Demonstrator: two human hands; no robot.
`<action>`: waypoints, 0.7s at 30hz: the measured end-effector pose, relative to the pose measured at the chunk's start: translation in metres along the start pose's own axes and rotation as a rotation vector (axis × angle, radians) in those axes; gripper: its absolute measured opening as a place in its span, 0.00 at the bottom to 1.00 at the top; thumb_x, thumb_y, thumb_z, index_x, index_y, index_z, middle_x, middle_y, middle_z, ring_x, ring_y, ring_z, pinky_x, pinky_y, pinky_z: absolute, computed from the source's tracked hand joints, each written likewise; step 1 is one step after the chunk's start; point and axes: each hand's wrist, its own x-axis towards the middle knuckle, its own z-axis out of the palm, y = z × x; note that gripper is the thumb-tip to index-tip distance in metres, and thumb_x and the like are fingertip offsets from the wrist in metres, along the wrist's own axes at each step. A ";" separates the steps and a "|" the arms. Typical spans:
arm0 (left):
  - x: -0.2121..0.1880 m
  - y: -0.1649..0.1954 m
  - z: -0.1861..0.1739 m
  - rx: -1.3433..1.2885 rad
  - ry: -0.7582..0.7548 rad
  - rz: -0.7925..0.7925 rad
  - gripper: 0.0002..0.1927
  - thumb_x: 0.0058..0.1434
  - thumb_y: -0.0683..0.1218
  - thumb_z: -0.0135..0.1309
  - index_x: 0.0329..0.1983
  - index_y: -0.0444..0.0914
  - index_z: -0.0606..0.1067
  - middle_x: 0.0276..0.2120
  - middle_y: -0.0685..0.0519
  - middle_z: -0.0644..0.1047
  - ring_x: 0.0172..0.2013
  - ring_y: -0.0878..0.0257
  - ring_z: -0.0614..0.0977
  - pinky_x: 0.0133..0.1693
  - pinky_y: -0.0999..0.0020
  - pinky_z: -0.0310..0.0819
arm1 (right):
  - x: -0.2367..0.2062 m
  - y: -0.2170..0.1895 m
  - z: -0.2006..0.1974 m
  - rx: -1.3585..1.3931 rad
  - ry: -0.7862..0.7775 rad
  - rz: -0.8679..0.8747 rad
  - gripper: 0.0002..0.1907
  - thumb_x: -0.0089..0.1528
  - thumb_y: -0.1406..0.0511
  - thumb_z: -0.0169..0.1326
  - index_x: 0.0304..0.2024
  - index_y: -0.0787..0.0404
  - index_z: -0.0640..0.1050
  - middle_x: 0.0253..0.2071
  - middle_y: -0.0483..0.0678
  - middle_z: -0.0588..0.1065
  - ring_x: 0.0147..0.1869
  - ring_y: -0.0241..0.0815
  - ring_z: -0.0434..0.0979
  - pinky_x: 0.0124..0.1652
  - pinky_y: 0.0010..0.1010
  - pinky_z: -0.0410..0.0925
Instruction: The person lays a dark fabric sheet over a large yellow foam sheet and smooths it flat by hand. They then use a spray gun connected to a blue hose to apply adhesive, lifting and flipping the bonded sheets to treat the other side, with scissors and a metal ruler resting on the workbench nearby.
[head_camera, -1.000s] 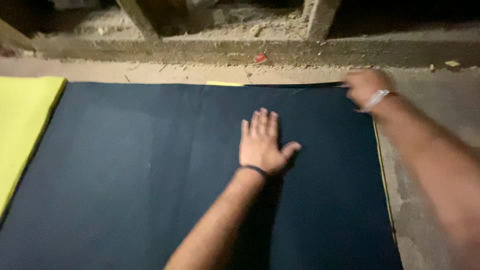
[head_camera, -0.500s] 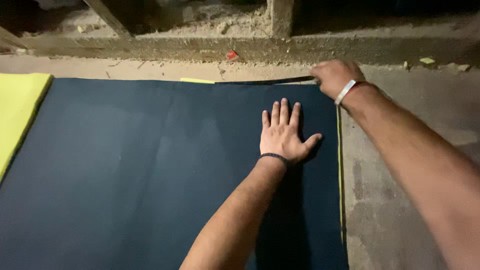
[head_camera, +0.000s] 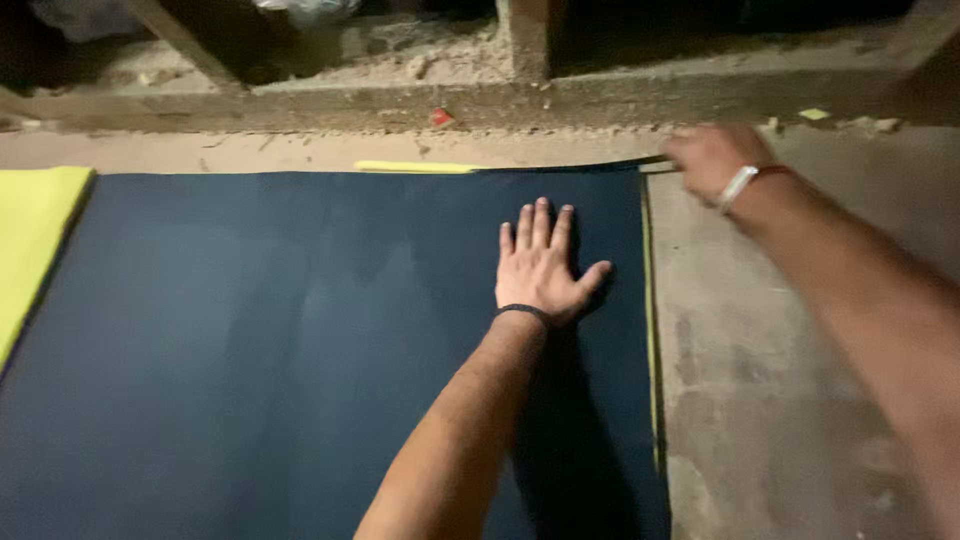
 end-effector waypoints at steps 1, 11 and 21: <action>0.000 0.001 0.000 0.007 0.009 0.008 0.50 0.58 0.74 0.44 0.76 0.41 0.56 0.75 0.40 0.52 0.75 0.45 0.50 0.71 0.42 0.36 | -0.019 0.020 -0.002 -0.068 -0.077 0.087 0.12 0.65 0.69 0.53 0.50 0.57 0.79 0.47 0.51 0.79 0.49 0.46 0.80 0.51 0.40 0.75; 0.002 0.001 -0.001 -0.017 0.024 -0.004 0.51 0.57 0.74 0.46 0.75 0.40 0.56 0.75 0.38 0.52 0.74 0.44 0.50 0.70 0.42 0.36 | -0.068 0.030 -0.029 0.225 0.042 0.252 0.19 0.67 0.67 0.52 0.62 0.57 0.76 0.46 0.55 0.79 0.44 0.50 0.79 0.46 0.47 0.72; 0.002 -0.003 0.003 -0.021 0.047 -0.007 0.50 0.56 0.74 0.47 0.75 0.41 0.57 0.75 0.39 0.54 0.75 0.45 0.52 0.71 0.41 0.37 | 0.072 -0.120 -0.005 0.397 0.126 0.132 0.22 0.57 0.53 0.61 0.51 0.53 0.80 0.41 0.56 0.81 0.46 0.59 0.81 0.45 0.52 0.73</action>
